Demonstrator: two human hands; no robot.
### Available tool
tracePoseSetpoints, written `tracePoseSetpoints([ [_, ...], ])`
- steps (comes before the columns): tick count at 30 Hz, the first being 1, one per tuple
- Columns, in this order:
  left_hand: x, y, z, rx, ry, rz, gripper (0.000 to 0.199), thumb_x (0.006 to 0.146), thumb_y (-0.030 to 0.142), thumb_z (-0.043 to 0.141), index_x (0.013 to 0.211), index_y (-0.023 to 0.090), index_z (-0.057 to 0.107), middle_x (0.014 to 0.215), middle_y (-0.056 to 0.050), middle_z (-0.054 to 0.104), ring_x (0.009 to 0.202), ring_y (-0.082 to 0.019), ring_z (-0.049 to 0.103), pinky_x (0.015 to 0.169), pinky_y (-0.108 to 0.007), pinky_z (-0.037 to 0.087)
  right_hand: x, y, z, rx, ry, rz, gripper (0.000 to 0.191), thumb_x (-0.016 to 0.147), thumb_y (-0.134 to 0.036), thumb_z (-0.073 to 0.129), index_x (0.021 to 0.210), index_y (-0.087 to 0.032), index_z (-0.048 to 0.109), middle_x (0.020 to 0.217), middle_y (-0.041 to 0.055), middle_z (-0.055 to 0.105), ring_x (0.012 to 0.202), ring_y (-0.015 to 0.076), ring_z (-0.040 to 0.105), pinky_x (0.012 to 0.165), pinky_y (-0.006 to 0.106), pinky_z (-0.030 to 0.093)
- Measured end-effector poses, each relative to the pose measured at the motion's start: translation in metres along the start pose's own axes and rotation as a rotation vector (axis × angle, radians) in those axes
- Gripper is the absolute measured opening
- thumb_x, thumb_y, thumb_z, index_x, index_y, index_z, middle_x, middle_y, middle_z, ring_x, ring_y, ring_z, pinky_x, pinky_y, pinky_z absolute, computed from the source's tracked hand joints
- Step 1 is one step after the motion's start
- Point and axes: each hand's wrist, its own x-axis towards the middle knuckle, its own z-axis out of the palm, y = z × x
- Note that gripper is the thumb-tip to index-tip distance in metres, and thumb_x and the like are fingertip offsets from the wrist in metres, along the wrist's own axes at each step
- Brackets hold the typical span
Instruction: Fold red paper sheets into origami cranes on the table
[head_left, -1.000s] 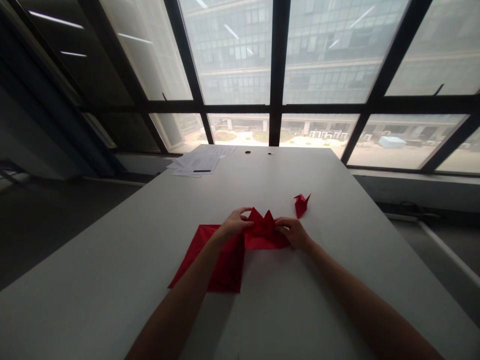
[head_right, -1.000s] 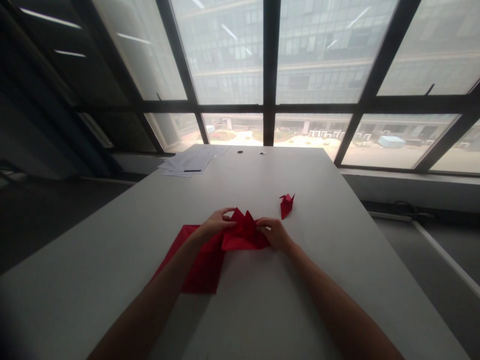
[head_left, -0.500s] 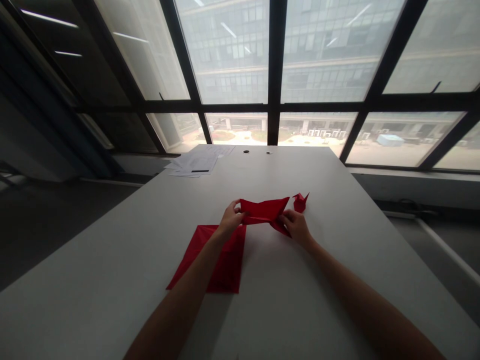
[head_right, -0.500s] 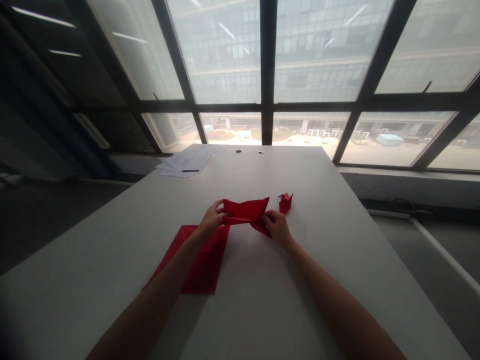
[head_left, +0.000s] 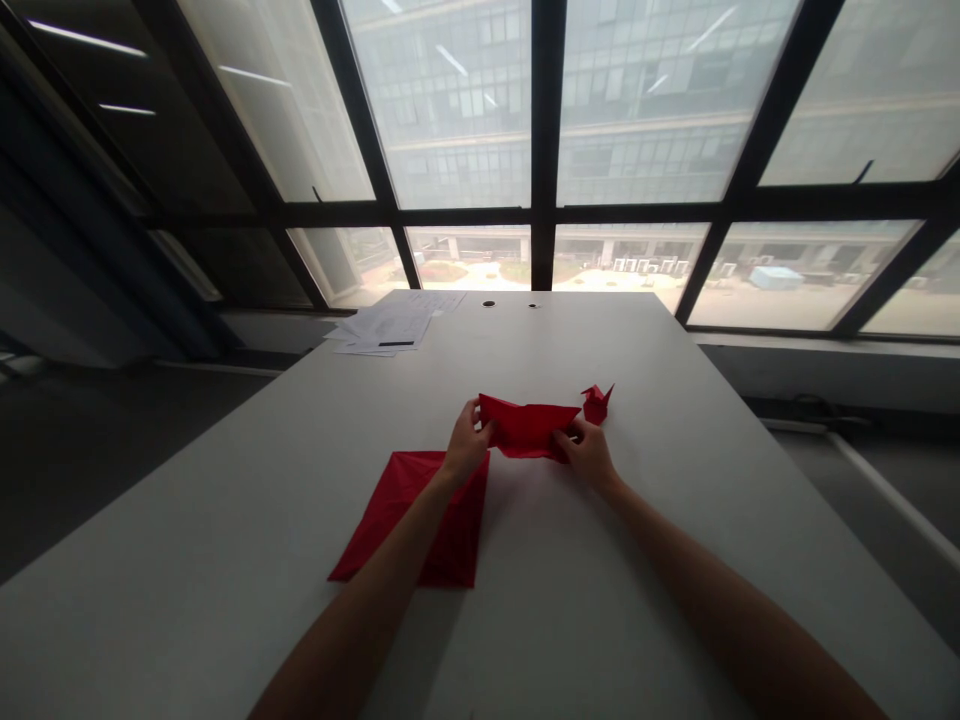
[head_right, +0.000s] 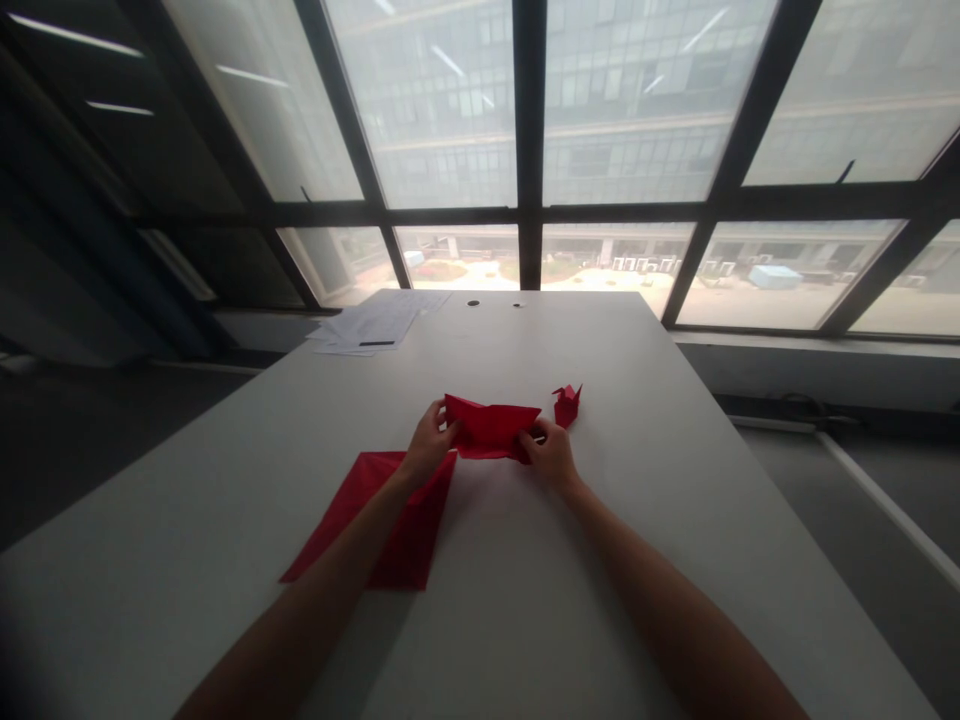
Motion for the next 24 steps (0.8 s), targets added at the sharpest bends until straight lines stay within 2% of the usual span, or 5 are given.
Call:
tracePoseSetpoints([
  [5, 0.001, -0.001, 0.0, 0.013, 0.051, 0.049, 0.043, 0.08, 0.029, 0.07, 0.117, 0.015, 0.053, 0.102, -0.011, 0.068, 0.084, -0.021, 0.069, 0.071, -0.034, 0.06, 0.001, -0.001, -0.001, 0.027, 0.074, 0.011, 0.032, 0.082, -0.047, 0.065, 0.079, -0.015, 0.07, 0.076, 0.0084, 0.073, 0.069, 0.0221, 0.067, 0.063, 0.032, 0.052],
  [11, -0.006, -0.011, 0.008, -0.004, 0.024, 0.123, 0.042, 0.083, 0.031, 0.068, 0.119, 0.016, 0.052, 0.104, -0.01, 0.068, 0.086, -0.02, 0.069, 0.076, -0.035, 0.06, 0.001, 0.003, 0.0, 0.023, 0.138, 0.03, 0.04, 0.082, -0.056, 0.063, 0.08, -0.016, 0.069, 0.073, 0.0083, 0.072, 0.067, 0.0215, 0.067, 0.059, 0.031, 0.052],
  [16, -0.011, -0.025, 0.014, 0.063, -0.016, 0.147, 0.033, 0.084, 0.029, 0.066, 0.112, 0.015, 0.055, 0.105, -0.01, 0.068, 0.093, -0.02, 0.068, 0.08, -0.034, 0.058, 0.002, 0.004, 0.0, -0.078, 0.174, 0.022, 0.036, 0.074, -0.052, 0.072, 0.07, -0.017, 0.069, 0.069, 0.0069, 0.07, 0.063, 0.0196, 0.061, 0.058, 0.03, 0.046],
  [20, -0.014, -0.02, 0.015, 0.062, 0.009, 0.148, 0.03, 0.084, 0.03, 0.067, 0.109, 0.016, 0.055, 0.102, -0.008, 0.067, 0.088, -0.019, 0.068, 0.079, -0.034, 0.059, 0.003, 0.004, 0.0, -0.123, 0.205, 0.043, 0.035, 0.076, -0.05, 0.069, 0.07, -0.016, 0.07, 0.069, 0.0081, 0.071, 0.061, 0.0197, 0.061, 0.057, 0.031, 0.045],
  [24, -0.019, -0.011, 0.017, 0.036, 0.006, 0.132, 0.038, 0.086, 0.032, 0.066, 0.118, 0.017, 0.053, 0.104, -0.008, 0.067, 0.087, -0.019, 0.068, 0.078, -0.033, 0.059, 0.003, 0.003, 0.0, -0.117, 0.18, 0.054, 0.035, 0.076, -0.05, 0.069, 0.073, -0.015, 0.073, 0.07, 0.0086, 0.073, 0.062, 0.0206, 0.063, 0.059, 0.031, 0.046],
])
